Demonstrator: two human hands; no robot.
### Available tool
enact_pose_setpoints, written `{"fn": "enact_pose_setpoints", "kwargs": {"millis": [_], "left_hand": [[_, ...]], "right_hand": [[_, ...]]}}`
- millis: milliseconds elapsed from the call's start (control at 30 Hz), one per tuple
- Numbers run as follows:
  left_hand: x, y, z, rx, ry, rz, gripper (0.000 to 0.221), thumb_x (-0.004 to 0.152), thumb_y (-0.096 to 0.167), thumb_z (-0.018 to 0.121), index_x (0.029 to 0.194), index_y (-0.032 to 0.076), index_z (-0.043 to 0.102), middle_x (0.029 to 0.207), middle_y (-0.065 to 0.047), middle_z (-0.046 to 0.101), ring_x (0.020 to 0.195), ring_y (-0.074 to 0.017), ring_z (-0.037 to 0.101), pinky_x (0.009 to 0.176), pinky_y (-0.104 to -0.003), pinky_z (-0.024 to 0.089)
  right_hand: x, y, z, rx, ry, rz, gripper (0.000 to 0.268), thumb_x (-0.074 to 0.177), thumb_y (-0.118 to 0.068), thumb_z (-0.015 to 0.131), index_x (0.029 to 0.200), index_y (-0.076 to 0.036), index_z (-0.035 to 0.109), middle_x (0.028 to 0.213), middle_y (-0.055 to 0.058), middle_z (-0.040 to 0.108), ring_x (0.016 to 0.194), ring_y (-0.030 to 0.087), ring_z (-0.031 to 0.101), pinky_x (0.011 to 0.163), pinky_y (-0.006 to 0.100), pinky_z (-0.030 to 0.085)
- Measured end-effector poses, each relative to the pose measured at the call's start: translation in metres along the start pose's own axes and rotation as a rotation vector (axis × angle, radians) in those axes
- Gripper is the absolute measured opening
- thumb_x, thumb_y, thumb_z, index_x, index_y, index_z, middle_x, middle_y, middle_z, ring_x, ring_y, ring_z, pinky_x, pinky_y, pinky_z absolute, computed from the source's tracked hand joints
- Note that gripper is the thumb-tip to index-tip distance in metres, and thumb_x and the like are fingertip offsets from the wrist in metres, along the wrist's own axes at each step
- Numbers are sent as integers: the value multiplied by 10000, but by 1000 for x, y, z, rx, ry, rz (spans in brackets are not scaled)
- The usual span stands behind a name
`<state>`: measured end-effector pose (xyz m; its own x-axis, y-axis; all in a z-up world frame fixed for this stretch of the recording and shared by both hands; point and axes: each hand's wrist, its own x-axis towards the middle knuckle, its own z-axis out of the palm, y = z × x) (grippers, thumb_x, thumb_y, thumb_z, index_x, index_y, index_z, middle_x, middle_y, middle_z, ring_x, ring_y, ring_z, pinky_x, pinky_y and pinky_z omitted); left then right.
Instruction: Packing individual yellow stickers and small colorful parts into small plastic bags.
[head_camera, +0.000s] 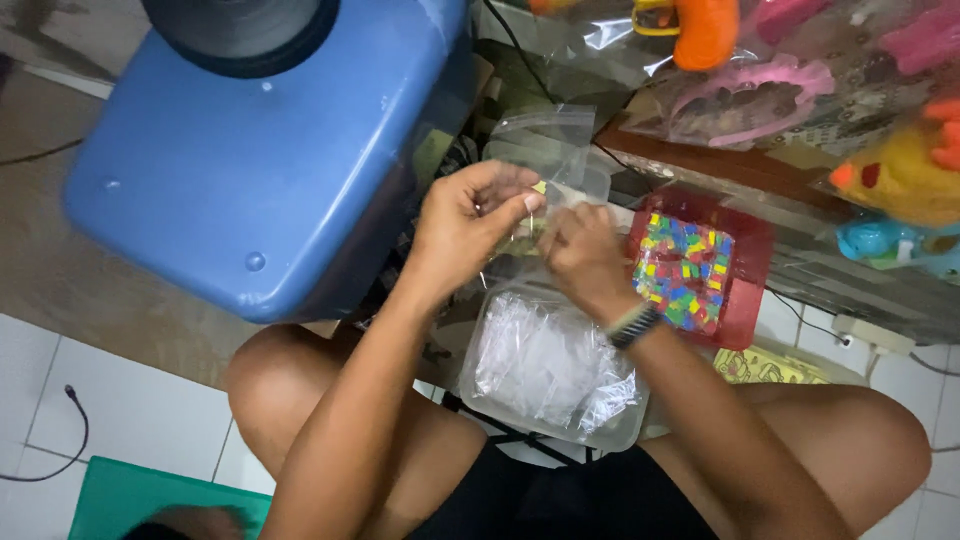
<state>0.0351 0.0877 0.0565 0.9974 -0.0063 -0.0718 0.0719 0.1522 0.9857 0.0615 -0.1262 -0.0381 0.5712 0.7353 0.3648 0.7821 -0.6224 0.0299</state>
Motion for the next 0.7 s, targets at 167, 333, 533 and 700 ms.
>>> {"fn": "enact_pose_setpoints", "kwargs": {"millis": [167,333,533,700], "left_hand": [[1,-4,5,-66,-45,-75,279,882,47,755,1158,15,726,962,-170,783,820,-156,754,708,-292,662],[-2,-13,15,-13,-36,-92,287,884,33,750,1166,-11,722,964,-203,768,828,-196,757,714,-332,667],[-1,-57,34,236,-93,-115,249,852,66,797,1100,84,785,819,-121,784,628,-102,715,559,-247,618],[-14,-74,59,163,-248,-226,285,850,3,778,1131,50,767,896,-139,793,699,-93,681,623,-239,621]], "right_hand": [[-27,21,-85,118,-65,68,149,932,-310,661,856,-183,644,795,8,643,861,220,651,794,387,475],[-68,37,-109,541,-7,430,356,751,-325,897,1036,-147,779,936,82,796,906,295,755,749,400,566],[-72,66,-139,721,308,748,518,931,121,680,1435,14,632,848,121,710,797,166,631,807,309,515],[-91,88,-147,794,559,825,144,1028,42,820,1031,-12,687,746,34,633,711,72,517,743,247,466]]}}
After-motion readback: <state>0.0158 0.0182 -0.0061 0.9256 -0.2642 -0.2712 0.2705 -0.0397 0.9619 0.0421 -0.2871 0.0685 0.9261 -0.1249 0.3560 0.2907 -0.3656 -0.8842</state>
